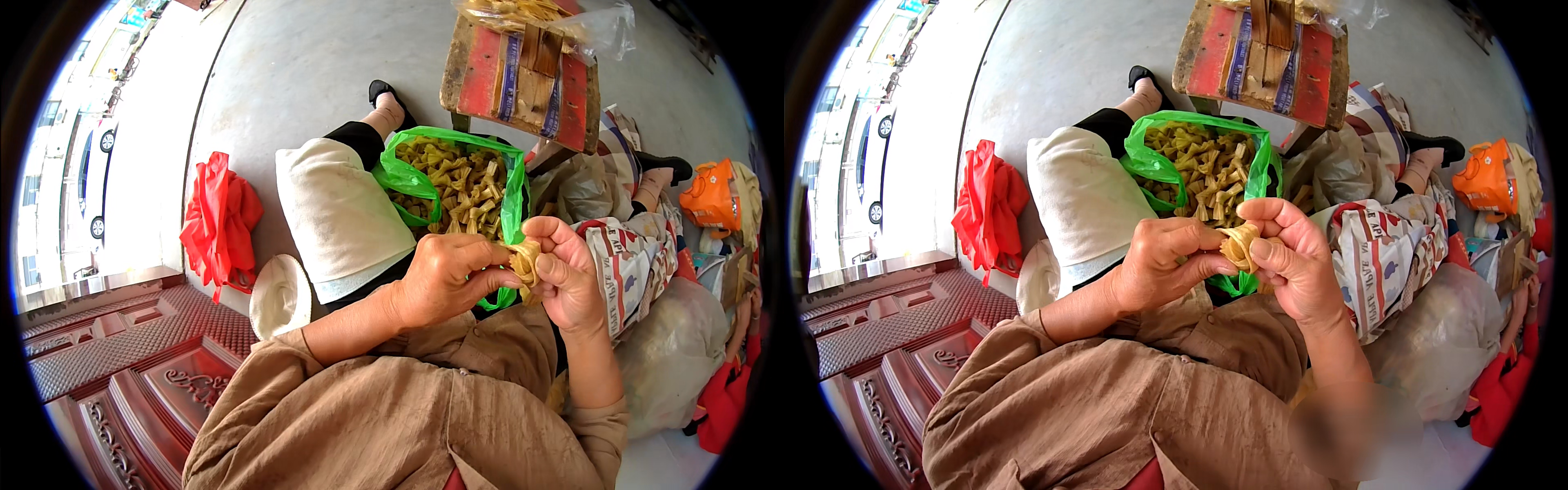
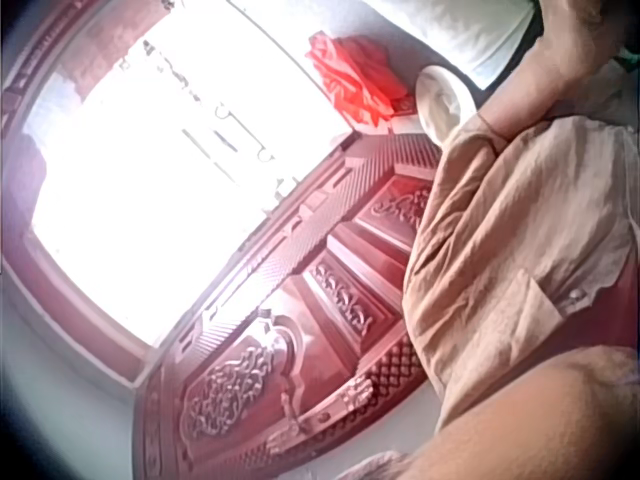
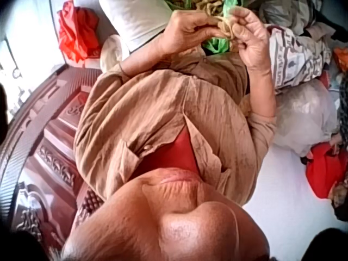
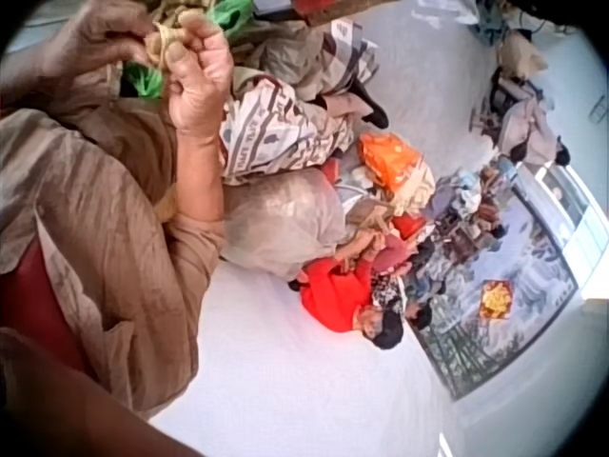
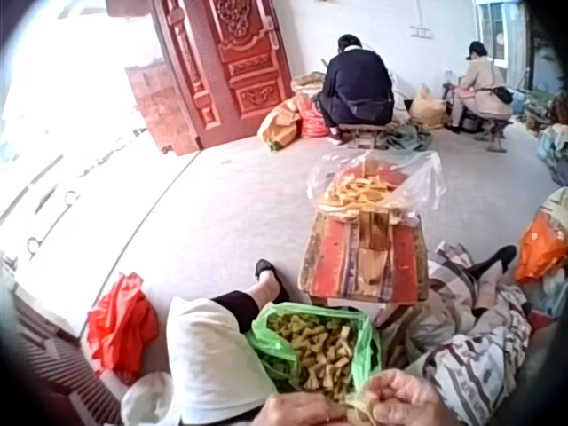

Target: The person sits on the floor and sorts through a green plastic bag filled with dried yellow vegetable strips. They pick up individual pieces, inspect them, and tear them into smaller pieces by hand, placing the processed pieces back into the bag.

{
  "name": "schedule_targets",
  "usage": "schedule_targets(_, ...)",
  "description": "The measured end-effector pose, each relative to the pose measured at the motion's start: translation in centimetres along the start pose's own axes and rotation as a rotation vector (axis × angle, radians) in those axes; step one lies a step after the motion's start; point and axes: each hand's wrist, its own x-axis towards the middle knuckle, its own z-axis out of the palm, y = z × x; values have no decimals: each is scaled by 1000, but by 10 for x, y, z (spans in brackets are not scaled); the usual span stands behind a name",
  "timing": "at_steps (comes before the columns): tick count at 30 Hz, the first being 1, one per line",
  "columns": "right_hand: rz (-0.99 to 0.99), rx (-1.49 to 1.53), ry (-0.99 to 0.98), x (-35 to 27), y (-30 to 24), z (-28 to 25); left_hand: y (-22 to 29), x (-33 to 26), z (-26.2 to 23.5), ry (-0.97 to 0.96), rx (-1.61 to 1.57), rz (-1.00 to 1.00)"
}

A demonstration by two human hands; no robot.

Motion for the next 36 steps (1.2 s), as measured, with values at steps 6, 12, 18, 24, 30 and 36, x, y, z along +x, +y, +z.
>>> schedule_targets(6,-214,-805,48,-5,2,11,6,8,-10,-149,-577,-695)
schedule_targets(12,-180,-901,67,-28,-17,-2,-7,8,-29,110,-952,-739)
schedule_targets(18,-592,-1524,98,-16,-2,-12,-22,15,-31,13,-765,-725)
schedule_targets(24,-848,-2014,31,-8,-3,-5,3,43,-42,-289,384,139)
schedule_targets(30,-634,-1835,-199,-10,-3,-3,-17,26,-23,-474,603,500)
schedule_targets(36,-480,-1618,-178,-14,-3,-16,-23,24,-37,-497,599,410)
